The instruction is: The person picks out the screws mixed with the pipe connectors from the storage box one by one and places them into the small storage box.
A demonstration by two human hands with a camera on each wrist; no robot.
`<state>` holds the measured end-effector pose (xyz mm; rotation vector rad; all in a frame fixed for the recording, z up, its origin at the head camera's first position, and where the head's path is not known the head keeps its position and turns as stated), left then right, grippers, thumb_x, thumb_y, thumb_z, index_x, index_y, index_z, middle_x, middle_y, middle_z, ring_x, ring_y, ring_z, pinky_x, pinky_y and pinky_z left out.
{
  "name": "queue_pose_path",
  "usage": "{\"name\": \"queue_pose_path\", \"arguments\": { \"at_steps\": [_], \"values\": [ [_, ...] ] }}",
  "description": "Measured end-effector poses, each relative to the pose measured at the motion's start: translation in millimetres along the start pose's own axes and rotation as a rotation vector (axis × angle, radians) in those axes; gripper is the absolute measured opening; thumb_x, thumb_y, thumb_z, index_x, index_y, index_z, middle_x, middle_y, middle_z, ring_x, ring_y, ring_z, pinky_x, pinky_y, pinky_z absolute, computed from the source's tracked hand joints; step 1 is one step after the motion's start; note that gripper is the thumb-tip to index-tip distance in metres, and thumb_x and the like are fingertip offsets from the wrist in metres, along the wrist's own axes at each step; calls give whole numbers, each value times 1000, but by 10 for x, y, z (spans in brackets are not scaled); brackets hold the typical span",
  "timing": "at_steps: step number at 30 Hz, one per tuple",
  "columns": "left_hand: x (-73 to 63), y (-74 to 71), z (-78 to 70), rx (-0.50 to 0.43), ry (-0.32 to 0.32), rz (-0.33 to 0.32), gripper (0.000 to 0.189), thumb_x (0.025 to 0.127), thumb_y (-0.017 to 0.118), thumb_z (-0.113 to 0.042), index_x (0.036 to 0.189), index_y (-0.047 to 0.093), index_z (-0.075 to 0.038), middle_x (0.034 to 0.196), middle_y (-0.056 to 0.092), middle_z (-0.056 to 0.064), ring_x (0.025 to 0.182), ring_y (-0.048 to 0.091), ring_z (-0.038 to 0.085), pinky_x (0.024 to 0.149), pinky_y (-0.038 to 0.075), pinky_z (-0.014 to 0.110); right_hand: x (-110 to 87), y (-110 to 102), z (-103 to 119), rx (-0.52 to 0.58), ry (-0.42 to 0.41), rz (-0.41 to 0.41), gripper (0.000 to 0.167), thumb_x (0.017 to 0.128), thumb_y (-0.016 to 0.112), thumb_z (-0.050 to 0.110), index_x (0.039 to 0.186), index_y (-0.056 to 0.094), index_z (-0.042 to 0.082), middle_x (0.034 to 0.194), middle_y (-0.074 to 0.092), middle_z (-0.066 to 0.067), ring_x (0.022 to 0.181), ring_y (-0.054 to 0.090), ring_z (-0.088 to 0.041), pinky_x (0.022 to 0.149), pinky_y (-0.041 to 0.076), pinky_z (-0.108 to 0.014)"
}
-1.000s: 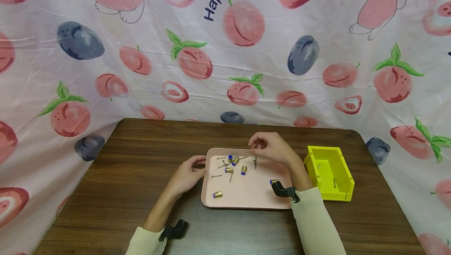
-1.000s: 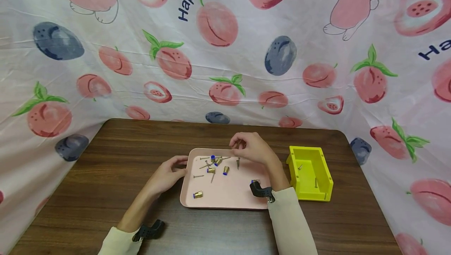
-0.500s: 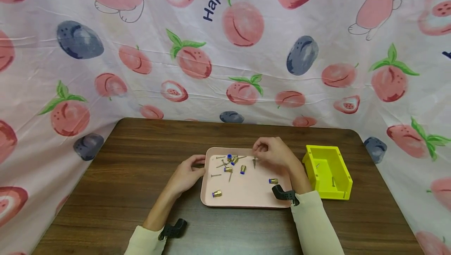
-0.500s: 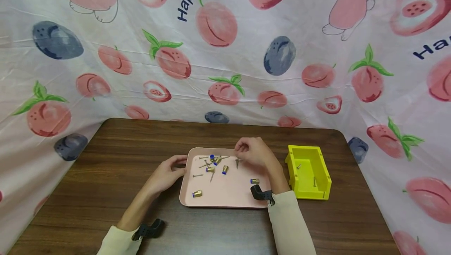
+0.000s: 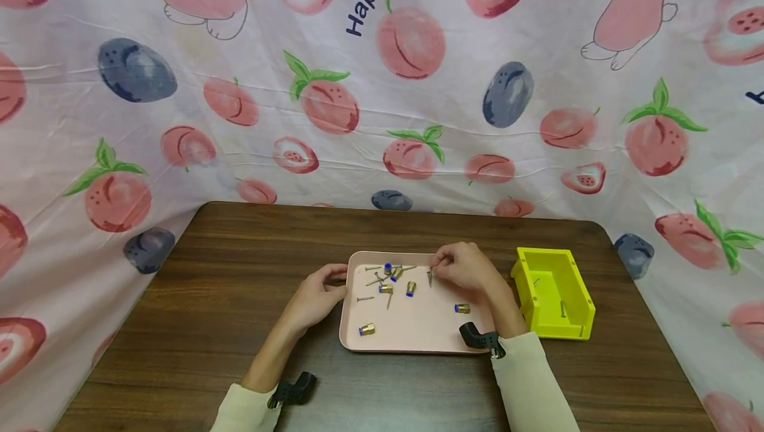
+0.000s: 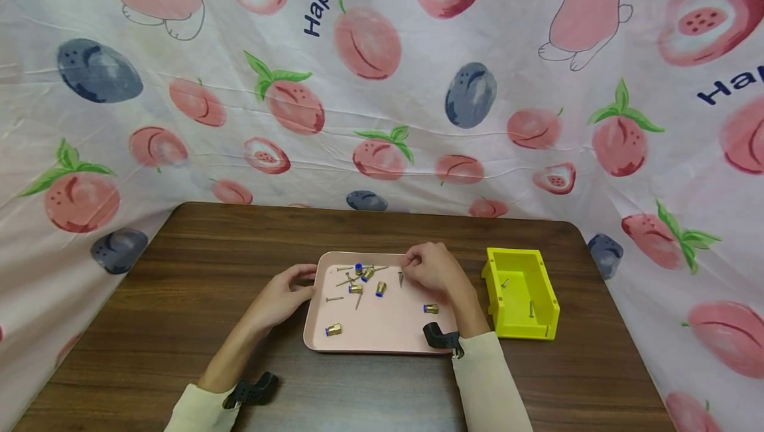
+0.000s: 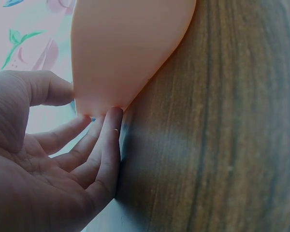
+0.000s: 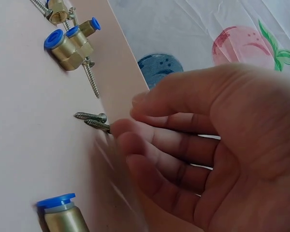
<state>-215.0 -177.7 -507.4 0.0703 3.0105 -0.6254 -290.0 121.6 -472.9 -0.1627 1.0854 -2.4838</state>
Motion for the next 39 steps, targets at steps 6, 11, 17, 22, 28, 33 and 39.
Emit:
{"name": "queue_pose_path", "arguments": {
  "at_steps": [6,11,17,22,28,33,39],
  "values": [
    [-8,2,-10,-3,14,4,47,100,71,-6,145,65,3,135,73,19,105,76,29,91,57,40,-20,27,1,-28,31,1,8,96,80,11,102,83,7,82,73,3,76,62,-16,73,52,-32],
    [-13,7,-16,-5,30,10,46,99,71,-5,144,65,5,134,72,20,105,77,29,90,58,41,-30,62,3,-50,45,20,13,95,79,11,106,83,8,80,70,3,72,60,-16,69,48,-32],
    [-1,7,-1,-7,20,7,46,100,70,-5,145,65,3,135,72,19,104,76,28,90,57,38,-5,114,38,-84,11,52,16,93,77,7,107,83,9,86,72,2,73,57,-15,68,45,-32],
    [-12,3,-15,-7,32,9,46,99,71,-5,144,65,4,134,72,20,104,76,29,89,57,38,33,155,81,-129,-11,94,12,93,79,6,102,82,14,84,70,3,75,57,-15,72,44,-33],
    [-10,6,-16,-8,25,6,46,99,71,-5,144,66,3,134,73,19,104,77,28,89,57,37,67,225,80,-223,-28,133,13,88,85,18,97,77,23,73,61,8,69,56,-14,69,39,-37],
    [0,11,-3,-4,15,4,45,100,70,-5,144,66,3,134,73,19,104,77,28,90,57,38,67,238,92,-290,-9,117,18,84,89,21,94,75,25,71,62,12,68,58,-11,69,43,-38],
    [-10,6,-6,-2,12,7,46,100,70,-5,145,65,3,135,72,18,104,76,28,90,57,39,53,247,107,-322,45,101,21,85,94,20,92,74,25,70,61,12,68,58,-10,70,42,-37]
  ]
}}
Point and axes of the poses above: each hand's wrist, its own x-axis towards the middle knuckle, its own y-axis out of the palm, z = x × y, the point moved 7 cm from there along x, towards the middle knuckle
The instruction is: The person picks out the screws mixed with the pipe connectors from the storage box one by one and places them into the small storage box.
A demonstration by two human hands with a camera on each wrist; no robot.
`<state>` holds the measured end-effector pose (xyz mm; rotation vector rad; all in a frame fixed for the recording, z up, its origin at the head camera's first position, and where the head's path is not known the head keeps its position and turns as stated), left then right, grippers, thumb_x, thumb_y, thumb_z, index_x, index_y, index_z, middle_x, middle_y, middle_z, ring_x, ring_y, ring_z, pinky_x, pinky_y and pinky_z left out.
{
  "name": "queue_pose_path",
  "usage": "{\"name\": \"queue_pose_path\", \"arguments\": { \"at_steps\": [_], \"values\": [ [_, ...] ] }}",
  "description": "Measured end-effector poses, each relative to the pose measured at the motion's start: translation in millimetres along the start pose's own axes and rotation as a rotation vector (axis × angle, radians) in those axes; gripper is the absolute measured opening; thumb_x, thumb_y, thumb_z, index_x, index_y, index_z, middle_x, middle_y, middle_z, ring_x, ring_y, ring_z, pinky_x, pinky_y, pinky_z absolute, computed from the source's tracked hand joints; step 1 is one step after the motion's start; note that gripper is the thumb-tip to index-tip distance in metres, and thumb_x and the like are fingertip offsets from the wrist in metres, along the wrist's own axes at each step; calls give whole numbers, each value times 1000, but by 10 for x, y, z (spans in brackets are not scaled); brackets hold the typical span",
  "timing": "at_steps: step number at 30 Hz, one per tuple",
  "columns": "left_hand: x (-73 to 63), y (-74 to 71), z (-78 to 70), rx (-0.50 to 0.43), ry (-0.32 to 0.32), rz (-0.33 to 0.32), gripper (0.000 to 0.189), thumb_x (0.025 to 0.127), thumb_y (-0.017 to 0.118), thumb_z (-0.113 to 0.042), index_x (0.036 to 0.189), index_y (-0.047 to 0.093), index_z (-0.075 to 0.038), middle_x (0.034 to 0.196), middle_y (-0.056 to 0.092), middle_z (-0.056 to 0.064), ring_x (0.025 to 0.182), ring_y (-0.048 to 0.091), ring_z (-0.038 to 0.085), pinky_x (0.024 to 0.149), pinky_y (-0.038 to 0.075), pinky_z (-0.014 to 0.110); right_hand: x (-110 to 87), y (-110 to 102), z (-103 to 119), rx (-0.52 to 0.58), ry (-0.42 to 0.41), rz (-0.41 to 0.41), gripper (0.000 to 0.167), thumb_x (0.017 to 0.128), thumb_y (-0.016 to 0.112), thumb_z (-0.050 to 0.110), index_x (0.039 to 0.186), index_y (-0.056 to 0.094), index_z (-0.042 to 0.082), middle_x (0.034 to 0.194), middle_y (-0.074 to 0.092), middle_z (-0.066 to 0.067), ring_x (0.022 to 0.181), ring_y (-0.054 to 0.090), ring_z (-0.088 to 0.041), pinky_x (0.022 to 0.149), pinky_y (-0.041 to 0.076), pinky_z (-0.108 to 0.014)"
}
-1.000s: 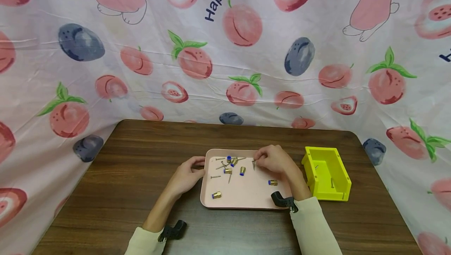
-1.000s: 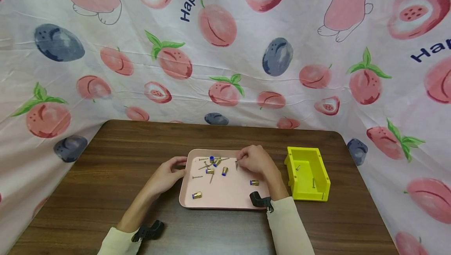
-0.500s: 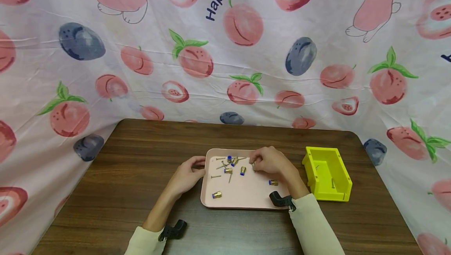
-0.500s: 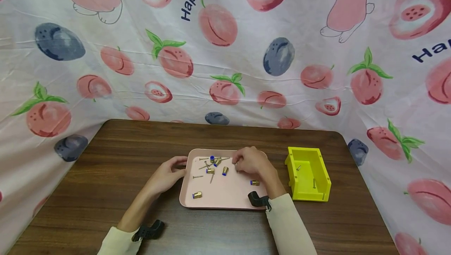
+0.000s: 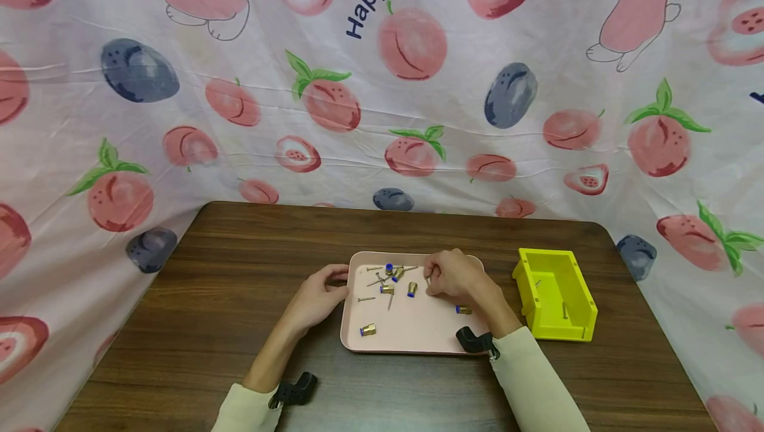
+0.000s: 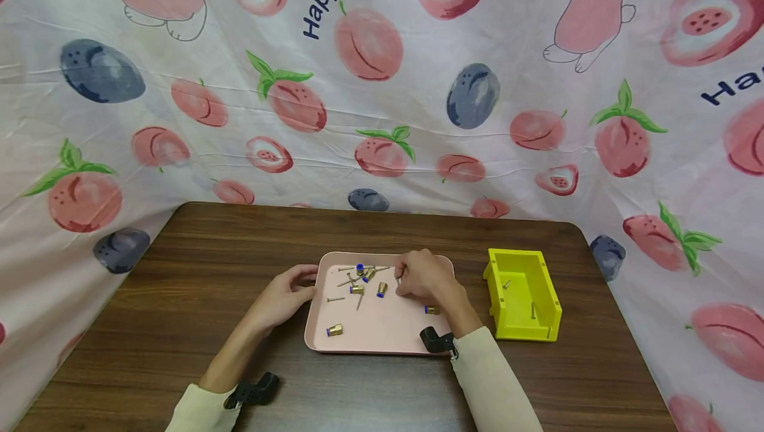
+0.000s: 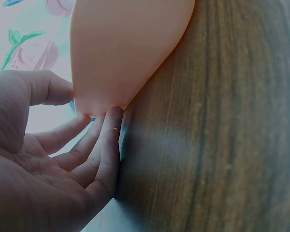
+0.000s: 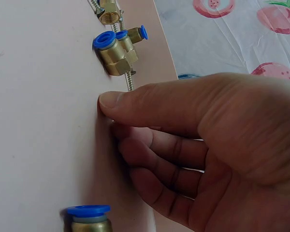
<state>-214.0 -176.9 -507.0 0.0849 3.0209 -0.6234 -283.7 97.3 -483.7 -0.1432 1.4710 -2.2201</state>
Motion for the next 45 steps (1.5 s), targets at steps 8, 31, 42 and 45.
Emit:
{"name": "queue_pose_path", "arguments": {
  "at_steps": [8,31,42,45],
  "values": [
    [-13,-8,-22,1,6,-3,46,99,72,-6,144,66,4,134,73,19,103,76,28,89,57,39,-19,-19,65,30,-84,-11,23,85,91,14,93,72,24,67,57,13,64,54,-11,67,38,-35],
    [-2,-8,15,5,-15,-12,45,99,71,-5,144,67,1,133,73,16,102,76,26,89,57,39,-82,-72,1,261,-222,33,14,86,75,4,91,77,17,77,64,9,74,57,-11,69,47,-28],
    [-3,-8,23,6,-10,-5,45,99,72,-5,143,67,1,134,73,16,105,77,27,91,57,41,-153,-230,-30,394,-308,-68,9,90,78,-1,96,78,5,81,65,5,77,57,-15,72,49,-27],
    [-2,-11,17,3,-16,-7,45,99,71,-5,144,67,1,134,73,16,105,77,27,91,57,40,-190,-290,-46,413,-330,-101,11,89,79,-3,97,78,5,81,65,5,78,57,-15,73,49,-26]
  ]
}}
Point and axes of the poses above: each hand's wrist, its own x-axis towards the middle knuckle, its own y-axis out of the palm, z = x × y, the point moved 7 cm from there along x, towards the middle knuckle
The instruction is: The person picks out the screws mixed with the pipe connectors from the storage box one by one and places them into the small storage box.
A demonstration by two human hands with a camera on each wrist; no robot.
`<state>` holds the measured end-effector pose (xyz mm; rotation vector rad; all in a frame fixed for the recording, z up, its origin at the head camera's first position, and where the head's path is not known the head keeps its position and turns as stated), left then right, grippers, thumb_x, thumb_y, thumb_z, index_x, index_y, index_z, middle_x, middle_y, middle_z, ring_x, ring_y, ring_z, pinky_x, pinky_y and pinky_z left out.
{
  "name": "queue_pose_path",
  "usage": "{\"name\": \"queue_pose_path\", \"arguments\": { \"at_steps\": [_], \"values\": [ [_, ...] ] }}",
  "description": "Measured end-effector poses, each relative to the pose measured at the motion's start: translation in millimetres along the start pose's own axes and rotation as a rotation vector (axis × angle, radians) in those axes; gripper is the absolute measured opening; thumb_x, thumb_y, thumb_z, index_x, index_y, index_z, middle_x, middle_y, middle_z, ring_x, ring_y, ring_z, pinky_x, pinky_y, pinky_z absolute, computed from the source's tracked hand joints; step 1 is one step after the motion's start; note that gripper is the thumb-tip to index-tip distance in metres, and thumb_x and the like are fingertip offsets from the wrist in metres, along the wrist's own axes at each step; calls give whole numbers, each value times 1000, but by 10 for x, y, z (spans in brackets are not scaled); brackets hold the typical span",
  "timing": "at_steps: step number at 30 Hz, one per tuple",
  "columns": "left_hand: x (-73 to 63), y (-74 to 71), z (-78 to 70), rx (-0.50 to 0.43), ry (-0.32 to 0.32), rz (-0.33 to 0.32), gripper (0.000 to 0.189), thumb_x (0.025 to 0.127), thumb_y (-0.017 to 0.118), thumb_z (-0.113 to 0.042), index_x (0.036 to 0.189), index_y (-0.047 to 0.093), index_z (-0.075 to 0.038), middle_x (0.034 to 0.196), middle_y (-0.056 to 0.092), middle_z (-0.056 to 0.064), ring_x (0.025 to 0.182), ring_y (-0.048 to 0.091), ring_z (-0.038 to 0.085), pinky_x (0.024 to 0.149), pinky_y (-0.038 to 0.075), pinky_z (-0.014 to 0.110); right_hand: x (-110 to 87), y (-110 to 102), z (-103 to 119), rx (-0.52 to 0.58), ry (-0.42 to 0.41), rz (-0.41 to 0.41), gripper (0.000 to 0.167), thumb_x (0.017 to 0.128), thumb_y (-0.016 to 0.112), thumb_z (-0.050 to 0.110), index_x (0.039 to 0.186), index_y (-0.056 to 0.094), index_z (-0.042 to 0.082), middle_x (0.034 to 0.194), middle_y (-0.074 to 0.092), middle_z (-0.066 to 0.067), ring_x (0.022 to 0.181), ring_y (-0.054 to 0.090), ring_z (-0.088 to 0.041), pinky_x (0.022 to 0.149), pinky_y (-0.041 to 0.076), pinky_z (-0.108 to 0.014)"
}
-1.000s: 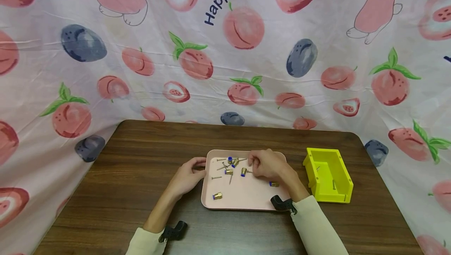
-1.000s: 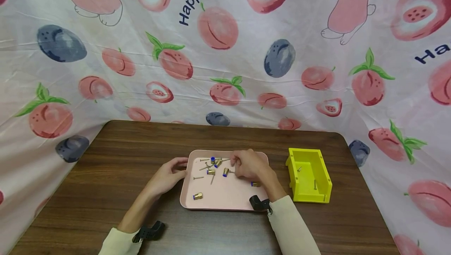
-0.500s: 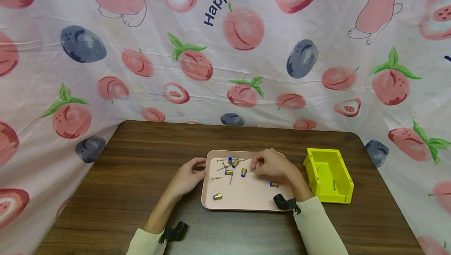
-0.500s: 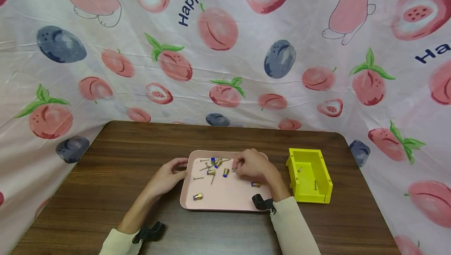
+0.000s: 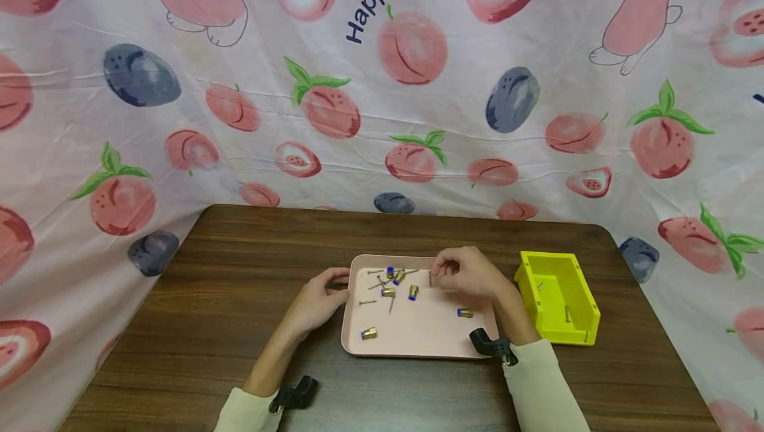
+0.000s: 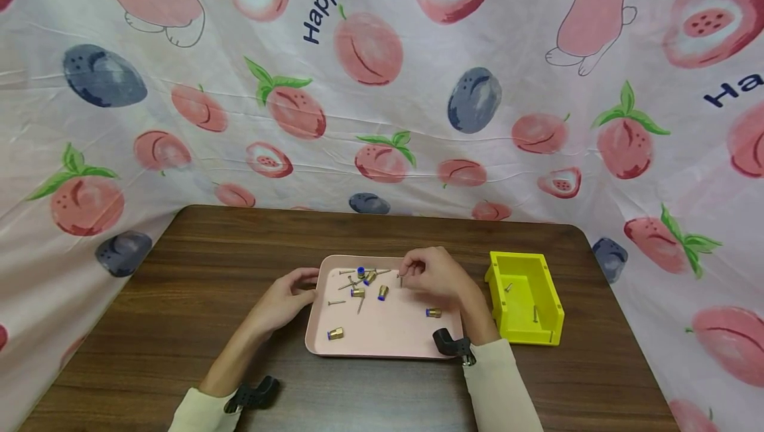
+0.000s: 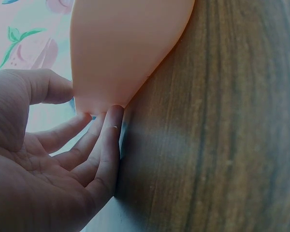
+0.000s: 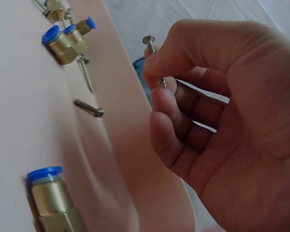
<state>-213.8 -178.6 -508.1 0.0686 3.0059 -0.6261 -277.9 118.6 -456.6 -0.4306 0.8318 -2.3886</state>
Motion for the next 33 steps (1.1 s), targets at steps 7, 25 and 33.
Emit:
{"name": "queue_pose_path", "arguments": {
  "at_steps": [7,25,33],
  "values": [
    [0,-1,-18,-1,4,6,45,99,71,-6,144,67,2,133,73,17,103,77,27,89,57,40,-81,-104,38,40,-24,-53,13,90,79,-7,99,79,3,86,69,3,79,58,-16,73,49,-26],
    [21,2,-31,-9,17,11,45,99,71,-5,144,67,3,134,73,19,103,76,28,90,57,38,-268,-345,46,33,-20,-178,15,91,77,-6,98,79,8,88,68,3,80,58,-18,72,48,-26],
    [7,-2,-56,-2,19,12,45,99,71,-6,144,66,3,135,73,20,103,76,28,90,56,38,-398,-525,8,38,-16,-240,14,91,76,-8,99,77,4,89,69,-1,79,58,-18,70,47,-24]
  ]
}}
Point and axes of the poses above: each hand's wrist, its own x-axis towards the middle knuckle, its own y-axis out of the palm, z = x × y, the point moved 7 cm from there along x, towards the middle knuckle
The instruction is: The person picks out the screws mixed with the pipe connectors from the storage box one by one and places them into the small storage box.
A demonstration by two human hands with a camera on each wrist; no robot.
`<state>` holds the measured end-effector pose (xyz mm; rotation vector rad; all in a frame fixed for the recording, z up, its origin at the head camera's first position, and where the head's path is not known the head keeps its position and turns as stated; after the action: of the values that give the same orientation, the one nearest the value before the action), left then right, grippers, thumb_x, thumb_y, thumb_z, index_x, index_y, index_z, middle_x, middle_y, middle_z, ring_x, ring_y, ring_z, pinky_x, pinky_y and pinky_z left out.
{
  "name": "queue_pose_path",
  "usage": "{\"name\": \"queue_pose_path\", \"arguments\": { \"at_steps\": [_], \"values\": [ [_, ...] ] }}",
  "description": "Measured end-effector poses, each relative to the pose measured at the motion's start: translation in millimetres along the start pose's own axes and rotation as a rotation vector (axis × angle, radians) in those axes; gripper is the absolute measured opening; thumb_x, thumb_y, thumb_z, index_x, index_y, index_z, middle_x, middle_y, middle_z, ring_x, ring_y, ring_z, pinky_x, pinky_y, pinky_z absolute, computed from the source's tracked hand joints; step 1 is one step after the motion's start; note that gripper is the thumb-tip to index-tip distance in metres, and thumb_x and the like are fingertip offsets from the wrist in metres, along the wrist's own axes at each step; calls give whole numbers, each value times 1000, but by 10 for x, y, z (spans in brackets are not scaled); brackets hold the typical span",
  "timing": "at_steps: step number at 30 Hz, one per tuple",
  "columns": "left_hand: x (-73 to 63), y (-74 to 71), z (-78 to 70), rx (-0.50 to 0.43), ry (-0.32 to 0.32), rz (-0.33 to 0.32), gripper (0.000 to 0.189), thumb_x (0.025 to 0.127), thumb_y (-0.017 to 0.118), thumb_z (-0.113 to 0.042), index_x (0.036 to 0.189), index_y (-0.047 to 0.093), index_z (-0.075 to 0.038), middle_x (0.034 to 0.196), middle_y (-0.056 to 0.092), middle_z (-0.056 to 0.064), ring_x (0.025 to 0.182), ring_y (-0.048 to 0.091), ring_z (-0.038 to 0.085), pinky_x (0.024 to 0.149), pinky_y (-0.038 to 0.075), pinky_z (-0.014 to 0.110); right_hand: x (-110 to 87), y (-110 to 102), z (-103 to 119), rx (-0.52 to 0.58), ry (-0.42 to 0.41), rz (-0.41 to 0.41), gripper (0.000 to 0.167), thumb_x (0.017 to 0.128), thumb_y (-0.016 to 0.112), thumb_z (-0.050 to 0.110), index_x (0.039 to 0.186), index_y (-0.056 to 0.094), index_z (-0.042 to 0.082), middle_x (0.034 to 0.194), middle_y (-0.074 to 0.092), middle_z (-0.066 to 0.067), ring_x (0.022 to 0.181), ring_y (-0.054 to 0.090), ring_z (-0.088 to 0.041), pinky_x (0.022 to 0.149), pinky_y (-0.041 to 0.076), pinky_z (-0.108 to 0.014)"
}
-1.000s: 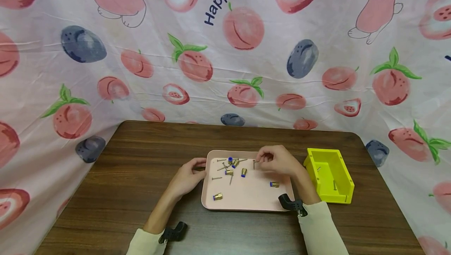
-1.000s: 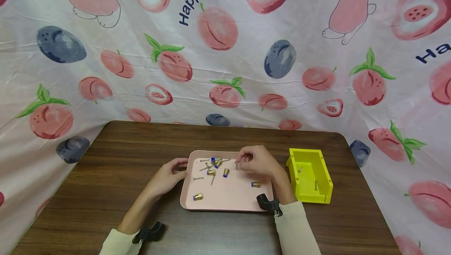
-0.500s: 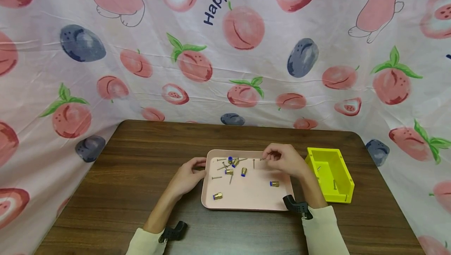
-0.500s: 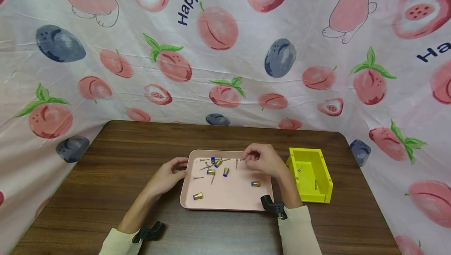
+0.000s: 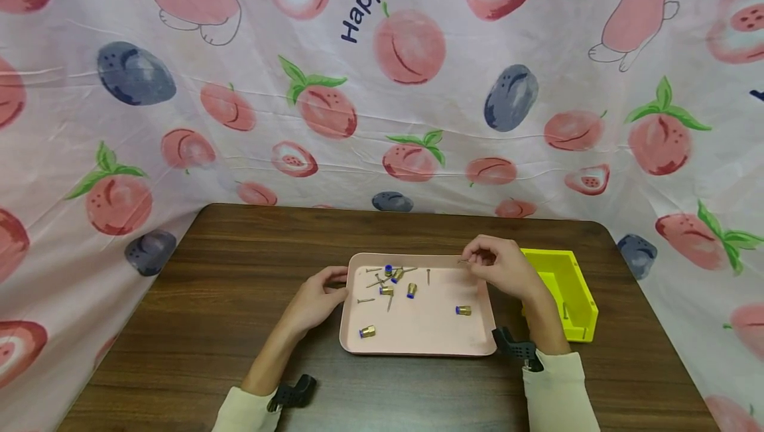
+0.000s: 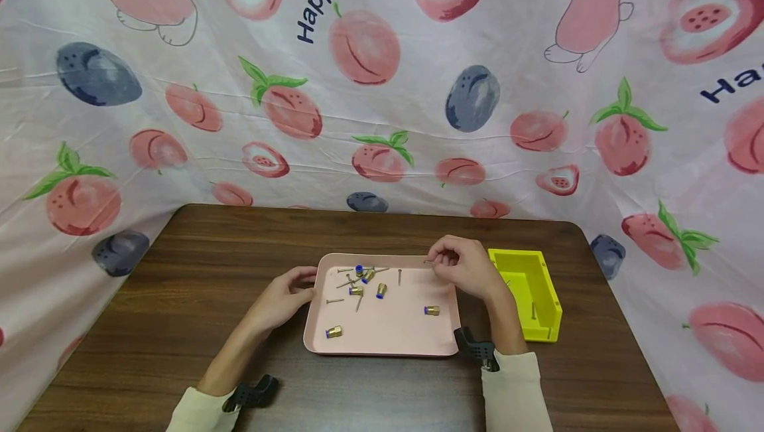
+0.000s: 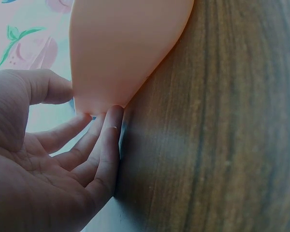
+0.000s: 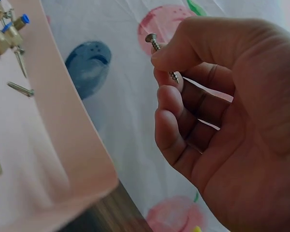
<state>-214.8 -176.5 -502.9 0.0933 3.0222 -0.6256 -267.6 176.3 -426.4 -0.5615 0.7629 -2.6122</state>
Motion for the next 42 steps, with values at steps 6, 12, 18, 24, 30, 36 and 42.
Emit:
{"name": "queue_pose_path", "arguments": {
  "at_steps": [6,12,18,24,30,36,42],
  "values": [
    [3,1,-2,-3,4,0,45,100,72,-7,143,67,3,134,73,20,103,76,28,90,56,37,-105,-189,-55,24,21,-62,13,91,78,-5,100,77,4,88,66,-3,78,58,-18,69,49,-23],
    [14,2,19,1,-6,-4,45,100,71,-6,143,67,3,134,73,19,104,76,28,91,56,37,-219,-374,-94,22,24,-131,12,91,78,-7,100,77,0,88,68,-5,77,58,-15,69,50,-21],
    [27,4,47,2,-11,-5,45,100,71,-6,144,67,2,134,73,18,103,76,27,91,55,38,-342,-584,-109,-8,53,-186,9,93,75,-7,101,76,-1,86,68,-4,75,57,-14,66,48,-21],
    [27,4,61,-1,-11,1,46,100,71,-5,145,66,3,135,73,18,105,76,27,91,56,38,-490,-791,-220,-99,120,-230,9,96,75,-4,105,76,-2,89,68,-4,77,56,-13,67,47,-20],
    [13,5,41,-2,4,9,46,100,71,-7,144,66,3,135,72,20,105,76,28,91,56,37,-627,-959,-338,-180,187,-266,9,98,76,-1,107,75,-2,92,67,-5,80,55,-12,70,47,-19],
    [8,9,24,4,3,4,46,100,71,-7,145,66,3,135,72,20,104,76,28,90,55,37,-761,-1087,-455,-205,271,-283,12,101,74,2,111,75,-4,94,68,-8,81,55,-13,71,47,-18],
    [-2,14,31,-6,0,9,46,101,71,-7,145,66,2,137,72,20,105,76,28,90,55,37,-858,-1135,-542,-257,346,-294,14,102,75,5,111,76,-5,96,73,-13,80,55,-16,70,48,-20]
  ]
}}
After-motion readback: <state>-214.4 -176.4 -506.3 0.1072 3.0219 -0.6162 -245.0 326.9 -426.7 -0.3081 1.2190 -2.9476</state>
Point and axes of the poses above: each hand's wrist, its own x-axis towards the middle knuckle, its own y-axis out of the palm, z = x × y, the point moved 7 cm from there along x, towards the middle knuckle
